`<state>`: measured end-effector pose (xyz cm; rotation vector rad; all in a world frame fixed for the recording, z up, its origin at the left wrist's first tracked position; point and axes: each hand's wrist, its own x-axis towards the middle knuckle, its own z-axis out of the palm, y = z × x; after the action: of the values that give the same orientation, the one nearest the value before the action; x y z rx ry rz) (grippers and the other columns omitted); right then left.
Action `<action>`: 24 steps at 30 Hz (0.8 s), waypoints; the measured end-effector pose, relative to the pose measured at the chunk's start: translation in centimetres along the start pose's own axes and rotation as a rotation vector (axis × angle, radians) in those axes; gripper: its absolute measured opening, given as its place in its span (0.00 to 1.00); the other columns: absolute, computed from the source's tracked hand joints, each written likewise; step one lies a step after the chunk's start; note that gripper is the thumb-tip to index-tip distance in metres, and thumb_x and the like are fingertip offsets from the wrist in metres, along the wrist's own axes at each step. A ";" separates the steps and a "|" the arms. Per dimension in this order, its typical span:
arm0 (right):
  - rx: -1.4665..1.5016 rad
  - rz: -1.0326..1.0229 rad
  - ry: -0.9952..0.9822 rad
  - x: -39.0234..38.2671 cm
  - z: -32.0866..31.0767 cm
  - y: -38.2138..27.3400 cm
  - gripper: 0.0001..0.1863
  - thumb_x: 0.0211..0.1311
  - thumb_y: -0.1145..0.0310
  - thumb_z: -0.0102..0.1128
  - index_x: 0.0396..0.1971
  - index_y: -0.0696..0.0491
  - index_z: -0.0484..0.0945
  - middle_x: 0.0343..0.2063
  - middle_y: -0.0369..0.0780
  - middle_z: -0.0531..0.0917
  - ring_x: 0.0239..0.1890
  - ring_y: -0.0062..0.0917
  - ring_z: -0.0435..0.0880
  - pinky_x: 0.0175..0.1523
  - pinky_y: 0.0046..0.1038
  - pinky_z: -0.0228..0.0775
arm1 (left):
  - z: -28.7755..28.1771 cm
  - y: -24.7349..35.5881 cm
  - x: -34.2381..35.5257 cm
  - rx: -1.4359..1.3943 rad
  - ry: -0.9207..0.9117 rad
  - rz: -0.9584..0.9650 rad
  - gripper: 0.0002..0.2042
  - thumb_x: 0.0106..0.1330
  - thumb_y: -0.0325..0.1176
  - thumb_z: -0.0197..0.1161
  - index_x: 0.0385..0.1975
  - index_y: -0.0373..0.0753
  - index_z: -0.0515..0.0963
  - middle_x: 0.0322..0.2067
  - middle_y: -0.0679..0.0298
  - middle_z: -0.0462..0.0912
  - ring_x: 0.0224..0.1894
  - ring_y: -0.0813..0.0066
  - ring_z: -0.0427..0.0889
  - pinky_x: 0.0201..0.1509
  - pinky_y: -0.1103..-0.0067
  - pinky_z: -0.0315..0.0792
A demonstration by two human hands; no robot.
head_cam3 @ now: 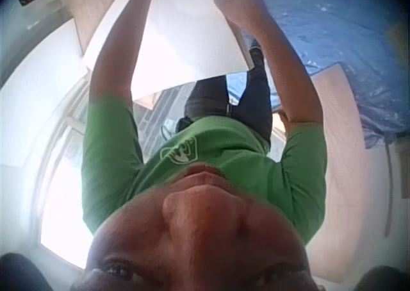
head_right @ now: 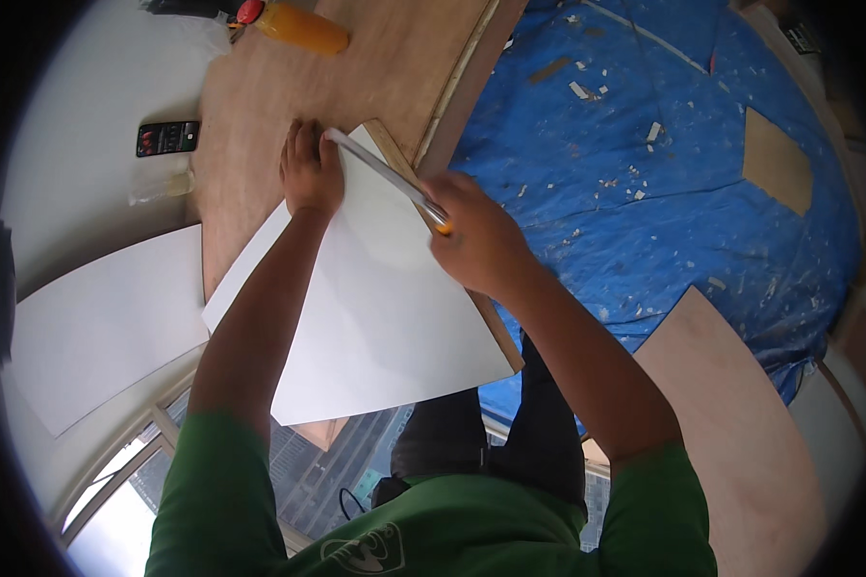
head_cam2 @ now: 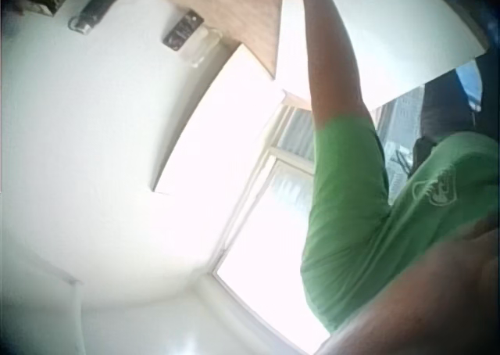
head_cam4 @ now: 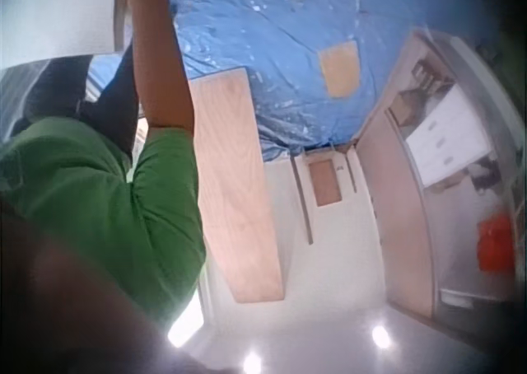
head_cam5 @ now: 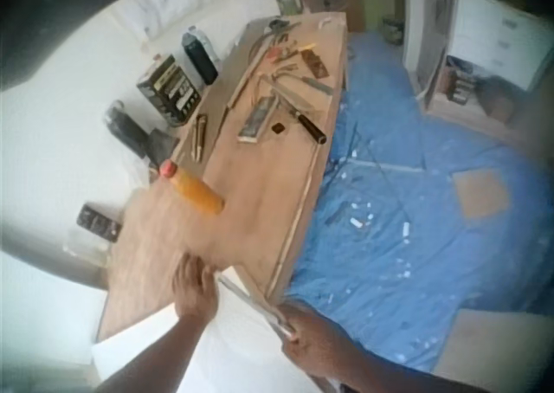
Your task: The person uses a chisel to trim the edges of a white rectangular board placed on a workbench. They repeatedly scrape along the board's edges, remove small wood shavings, and reposition the board to continue trimming different sides.
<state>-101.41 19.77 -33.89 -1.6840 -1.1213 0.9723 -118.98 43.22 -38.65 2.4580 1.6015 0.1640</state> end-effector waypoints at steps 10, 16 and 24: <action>-0.062 0.065 -0.192 11.3 2.5 -1.7 0.34 0.70 0.68 0.68 0.73 0.59 0.68 0.72 0.51 0.73 0.73 0.41 0.75 0.74 0.35 0.70 | 0.3 -0.3 1.0 -0.017 -0.030 0.037 0.31 0.80 0.53 0.49 0.74 0.38 0.66 0.79 0.53 0.61 0.83 0.52 0.53 0.84 0.56 0.46; -0.061 0.091 -0.191 12.2 2.7 -1.9 0.35 0.71 0.67 0.67 0.75 0.58 0.66 0.75 0.48 0.70 0.72 0.40 0.75 0.73 0.35 0.72 | -0.1 -0.1 1.1 -0.050 -0.047 0.037 0.30 0.80 0.51 0.50 0.73 0.37 0.66 0.80 0.52 0.59 0.83 0.50 0.52 0.84 0.54 0.44; -0.025 0.120 -0.196 10.5 2.4 -1.5 0.33 0.71 0.69 0.66 0.74 0.54 0.69 0.76 0.43 0.70 0.69 0.38 0.79 0.71 0.35 0.74 | 0.2 -0.5 0.9 -0.013 0.005 0.117 0.28 0.80 0.46 0.47 0.72 0.36 0.69 0.76 0.50 0.65 0.80 0.43 0.57 0.83 0.55 0.51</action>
<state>-100.97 30.63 -34.73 -1.7205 -1.1729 1.2254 -119.03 44.21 -38.94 2.5445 1.4541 0.1967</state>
